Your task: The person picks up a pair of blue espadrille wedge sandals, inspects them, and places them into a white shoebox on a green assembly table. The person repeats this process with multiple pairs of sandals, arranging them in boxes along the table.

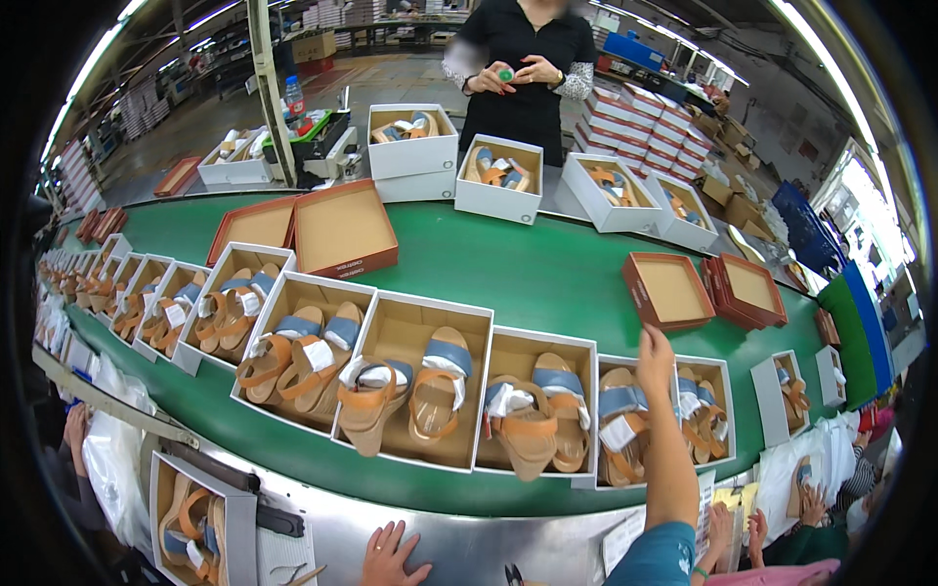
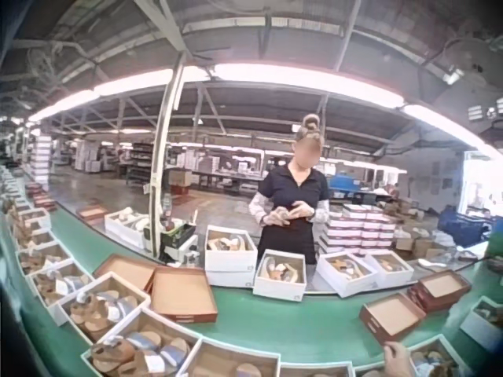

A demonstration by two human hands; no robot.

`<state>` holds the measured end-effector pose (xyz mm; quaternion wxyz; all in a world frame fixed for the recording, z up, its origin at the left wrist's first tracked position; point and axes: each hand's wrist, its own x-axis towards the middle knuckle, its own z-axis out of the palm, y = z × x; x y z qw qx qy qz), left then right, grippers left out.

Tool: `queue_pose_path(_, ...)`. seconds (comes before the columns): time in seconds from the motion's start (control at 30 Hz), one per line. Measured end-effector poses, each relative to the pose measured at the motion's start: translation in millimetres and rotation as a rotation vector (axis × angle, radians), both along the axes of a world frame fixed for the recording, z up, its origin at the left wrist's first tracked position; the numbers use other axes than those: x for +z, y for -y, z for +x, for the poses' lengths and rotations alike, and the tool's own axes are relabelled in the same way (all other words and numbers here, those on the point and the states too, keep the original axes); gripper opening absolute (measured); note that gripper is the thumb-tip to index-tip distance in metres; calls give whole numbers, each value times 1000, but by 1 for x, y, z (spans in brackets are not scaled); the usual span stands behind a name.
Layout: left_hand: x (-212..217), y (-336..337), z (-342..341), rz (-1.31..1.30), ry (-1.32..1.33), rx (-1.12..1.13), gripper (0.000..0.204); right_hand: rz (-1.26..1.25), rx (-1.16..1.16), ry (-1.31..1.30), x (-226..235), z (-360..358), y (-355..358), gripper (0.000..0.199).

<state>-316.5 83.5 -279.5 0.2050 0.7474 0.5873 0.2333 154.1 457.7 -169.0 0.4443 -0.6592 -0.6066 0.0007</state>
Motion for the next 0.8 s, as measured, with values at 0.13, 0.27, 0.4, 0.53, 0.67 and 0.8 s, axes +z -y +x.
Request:
queue_pose_path(0.13,8,-1,-5,40,-24,37,56,-262,-432,176,-1,47,132,27)
queue_pose_path(0.27,22,-65,-3,213,142,98,50,-653,-170,105,-52,76,201,44)
queue_pose_path(0.4,79,-139,-25,393,-83,260,44,-774,-31,217,-72,72,190,54)
queue_pose_path(0.53,75,-161,-57,399,-124,210,42,-693,-104,-260,-90,87,180,48)
queue_pose_path(0.67,70,-161,-78,289,-243,103,28,-697,-58,-119,-68,46,172,48)
queue_pose_path(0.8,89,-159,-74,392,63,156,23,-761,-184,99,-66,54,176,47)
